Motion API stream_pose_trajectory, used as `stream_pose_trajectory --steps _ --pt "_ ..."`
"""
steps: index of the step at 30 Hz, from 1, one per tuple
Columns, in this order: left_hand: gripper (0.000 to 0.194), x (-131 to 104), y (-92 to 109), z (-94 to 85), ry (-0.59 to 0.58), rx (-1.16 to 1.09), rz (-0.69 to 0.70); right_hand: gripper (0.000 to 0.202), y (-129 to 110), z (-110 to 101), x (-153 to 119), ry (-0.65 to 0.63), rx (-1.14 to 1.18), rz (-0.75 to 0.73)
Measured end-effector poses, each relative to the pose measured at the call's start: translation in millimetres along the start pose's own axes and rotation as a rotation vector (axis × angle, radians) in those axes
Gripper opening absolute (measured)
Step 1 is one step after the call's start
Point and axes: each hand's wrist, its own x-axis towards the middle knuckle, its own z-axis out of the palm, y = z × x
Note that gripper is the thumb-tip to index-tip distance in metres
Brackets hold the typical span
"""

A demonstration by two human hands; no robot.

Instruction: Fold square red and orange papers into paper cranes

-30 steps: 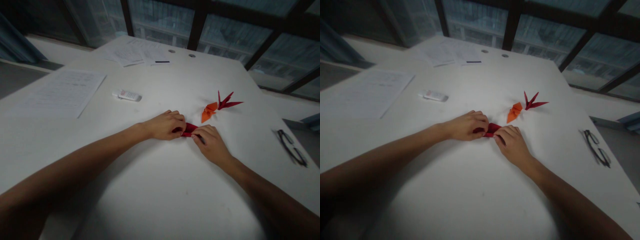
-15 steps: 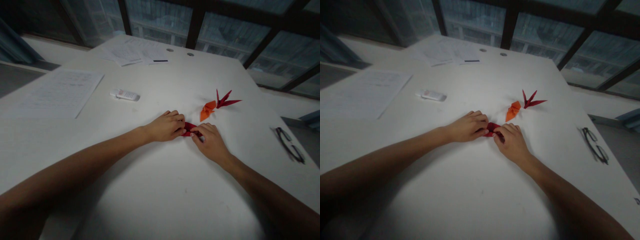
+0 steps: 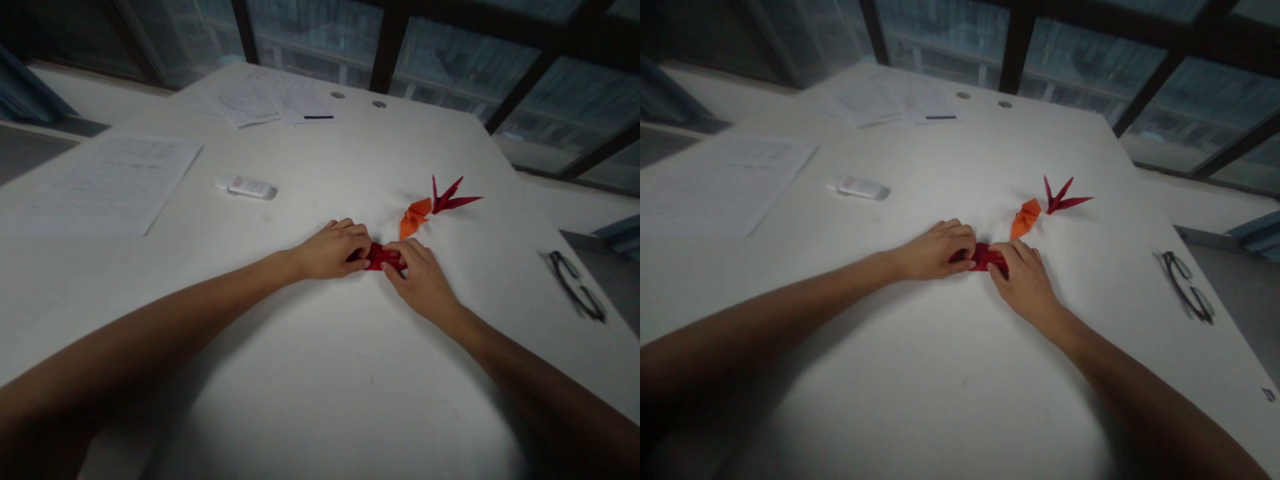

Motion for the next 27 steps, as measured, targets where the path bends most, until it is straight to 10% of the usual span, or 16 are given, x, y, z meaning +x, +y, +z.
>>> stream_pose_trajectory --steps 11,27 --pt "0.06 -0.6 -6.0 7.8 0.067 -0.148 -0.092 0.011 3.7 0.9 -3.4 -0.009 -0.019 -0.061" --pt "0.017 -1.6 -4.1 3.8 0.05 -0.077 0.069 0.017 0.0 1.6 -4.6 0.03 -0.074 -0.134"
